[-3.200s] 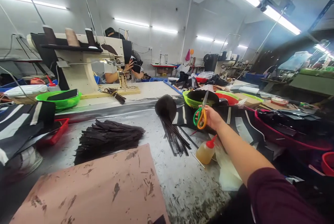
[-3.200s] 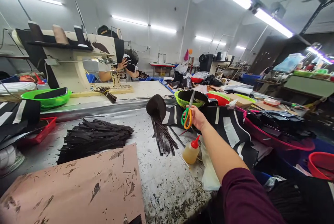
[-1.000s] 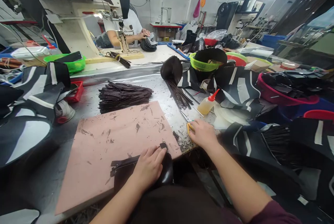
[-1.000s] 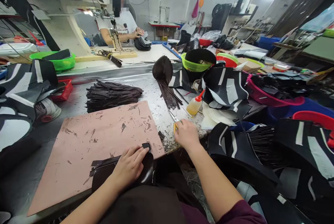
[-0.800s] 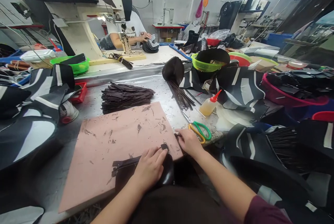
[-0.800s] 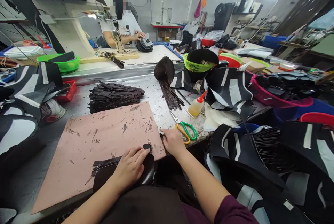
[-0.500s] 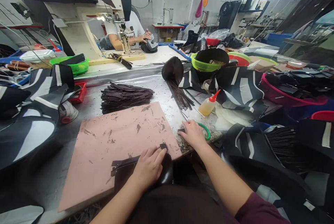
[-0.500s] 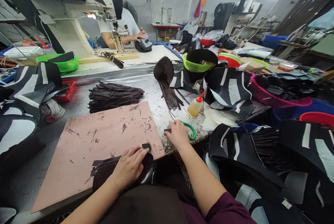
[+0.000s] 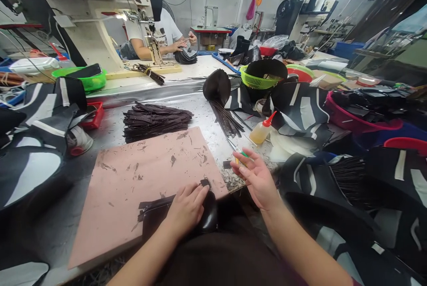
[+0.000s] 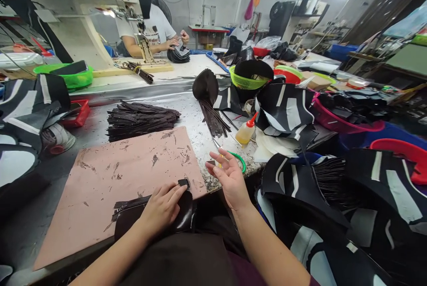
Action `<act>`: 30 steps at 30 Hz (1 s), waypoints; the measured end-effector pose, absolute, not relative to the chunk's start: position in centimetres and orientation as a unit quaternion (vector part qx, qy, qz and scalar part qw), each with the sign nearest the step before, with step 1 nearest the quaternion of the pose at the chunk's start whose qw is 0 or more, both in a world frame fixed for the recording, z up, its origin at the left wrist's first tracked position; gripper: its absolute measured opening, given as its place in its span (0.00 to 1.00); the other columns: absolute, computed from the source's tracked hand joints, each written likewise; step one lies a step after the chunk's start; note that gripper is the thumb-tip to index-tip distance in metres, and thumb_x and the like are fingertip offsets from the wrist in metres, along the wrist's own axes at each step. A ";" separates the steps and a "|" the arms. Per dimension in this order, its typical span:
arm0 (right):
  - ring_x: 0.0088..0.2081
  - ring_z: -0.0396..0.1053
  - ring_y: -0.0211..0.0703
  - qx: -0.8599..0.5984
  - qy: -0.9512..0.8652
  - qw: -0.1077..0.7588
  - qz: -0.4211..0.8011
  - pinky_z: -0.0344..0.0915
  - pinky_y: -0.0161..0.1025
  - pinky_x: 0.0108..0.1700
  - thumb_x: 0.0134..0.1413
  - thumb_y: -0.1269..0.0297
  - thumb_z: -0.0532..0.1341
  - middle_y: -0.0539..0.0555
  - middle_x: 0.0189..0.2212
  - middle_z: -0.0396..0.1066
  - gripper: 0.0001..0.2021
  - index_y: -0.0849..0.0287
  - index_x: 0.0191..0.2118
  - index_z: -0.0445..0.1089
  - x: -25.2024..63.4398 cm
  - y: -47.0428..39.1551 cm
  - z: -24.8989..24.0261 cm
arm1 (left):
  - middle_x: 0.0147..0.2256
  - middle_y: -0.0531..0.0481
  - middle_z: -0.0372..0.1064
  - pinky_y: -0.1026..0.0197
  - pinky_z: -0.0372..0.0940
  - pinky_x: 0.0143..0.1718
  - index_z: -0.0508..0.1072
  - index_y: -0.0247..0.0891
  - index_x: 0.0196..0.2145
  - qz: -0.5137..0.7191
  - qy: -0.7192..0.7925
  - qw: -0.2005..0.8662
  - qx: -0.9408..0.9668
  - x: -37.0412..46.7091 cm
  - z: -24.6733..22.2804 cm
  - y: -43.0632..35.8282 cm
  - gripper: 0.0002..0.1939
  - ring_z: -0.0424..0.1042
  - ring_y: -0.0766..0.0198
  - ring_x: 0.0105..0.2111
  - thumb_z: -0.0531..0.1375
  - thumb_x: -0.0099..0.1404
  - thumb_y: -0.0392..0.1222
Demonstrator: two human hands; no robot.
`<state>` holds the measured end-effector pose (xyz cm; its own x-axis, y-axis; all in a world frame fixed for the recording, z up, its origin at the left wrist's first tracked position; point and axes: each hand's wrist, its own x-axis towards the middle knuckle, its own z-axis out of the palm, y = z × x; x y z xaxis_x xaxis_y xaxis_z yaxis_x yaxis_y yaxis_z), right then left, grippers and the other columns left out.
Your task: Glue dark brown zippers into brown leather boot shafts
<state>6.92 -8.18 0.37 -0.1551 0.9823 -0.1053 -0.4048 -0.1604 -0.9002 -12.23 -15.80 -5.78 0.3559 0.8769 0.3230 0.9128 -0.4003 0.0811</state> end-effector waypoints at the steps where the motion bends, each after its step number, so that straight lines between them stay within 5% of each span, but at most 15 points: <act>1: 0.39 0.70 0.40 -0.383 -0.380 0.525 0.658 0.64 0.46 0.48 0.39 0.64 0.66 0.53 0.45 0.68 0.23 0.52 0.44 0.62 6.8 -8.2 0.4 | 0.40 0.47 0.70 0.57 0.57 0.43 0.66 0.35 0.48 -0.158 -0.545 0.055 -0.822 -12.2 -5.8 -15.8 0.23 0.62 0.56 0.44 0.51 0.53 0.28; 9: 0.35 0.71 0.39 -0.405 -0.440 0.536 0.596 0.67 0.45 0.44 0.40 0.65 0.66 0.52 0.39 0.71 0.18 0.54 0.40 0.64 6.3 -8.7 -0.6 | 0.44 0.47 0.68 0.59 0.58 0.43 0.62 0.33 0.50 -0.210 -0.536 0.060 -0.815 -12.1 -5.8 -16.0 0.22 0.64 0.60 0.43 0.49 0.56 0.27; 13: 0.35 0.71 0.40 -0.427 -0.506 0.514 0.545 0.67 0.46 0.44 0.44 0.64 0.63 0.53 0.40 0.70 0.13 0.55 0.38 0.65 6.2 -9.1 -1.4 | 0.44 0.45 0.66 0.56 0.58 0.45 0.63 0.34 0.46 -0.208 -0.608 0.007 -0.766 -12.0 -5.6 -16.0 0.16 0.63 0.57 0.43 0.55 0.59 0.38; 16: 0.32 0.70 0.42 -0.453 -0.630 0.436 0.455 0.67 0.47 0.41 0.47 0.65 0.61 0.54 0.36 0.71 0.09 0.57 0.37 0.66 5.6 -9.0 -2.3 | 0.44 0.44 0.65 0.53 0.58 0.46 0.63 0.35 0.45 -0.154 -0.662 -0.074 -0.730 -11.8 -4.5 -15.3 0.20 0.62 0.54 0.45 0.60 0.56 0.44; 22: 0.42 0.65 0.50 -0.399 -0.843 0.214 0.291 0.61 0.51 0.47 0.47 0.75 0.58 0.57 0.37 0.69 0.12 0.58 0.40 0.69 2.8 -8.3 -4.0 | 0.39 0.46 0.67 0.56 0.61 0.40 0.66 0.36 0.39 -0.106 -0.696 -0.267 -0.658 -11.8 -2.3 -13.3 0.18 0.66 0.54 0.41 0.64 0.50 0.41; 30: 0.34 0.67 0.41 -0.390 -0.741 0.263 0.479 0.65 0.39 0.37 0.48 0.72 0.57 0.51 0.29 0.68 0.03 0.58 0.31 0.65 3.0 -9.0 -3.1 | 0.33 0.55 0.70 0.63 0.61 0.39 0.71 0.42 0.31 -0.184 -0.676 -0.322 -0.637 -12.2 -1.6 -13.9 0.04 0.67 0.64 0.36 0.57 0.57 0.39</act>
<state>2.98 -8.99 -3.09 -0.5583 0.8295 0.0165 0.3260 0.2376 -0.9150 -12.21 -13.88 -1.64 0.0189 0.9794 -0.2011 0.7418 0.1211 0.6595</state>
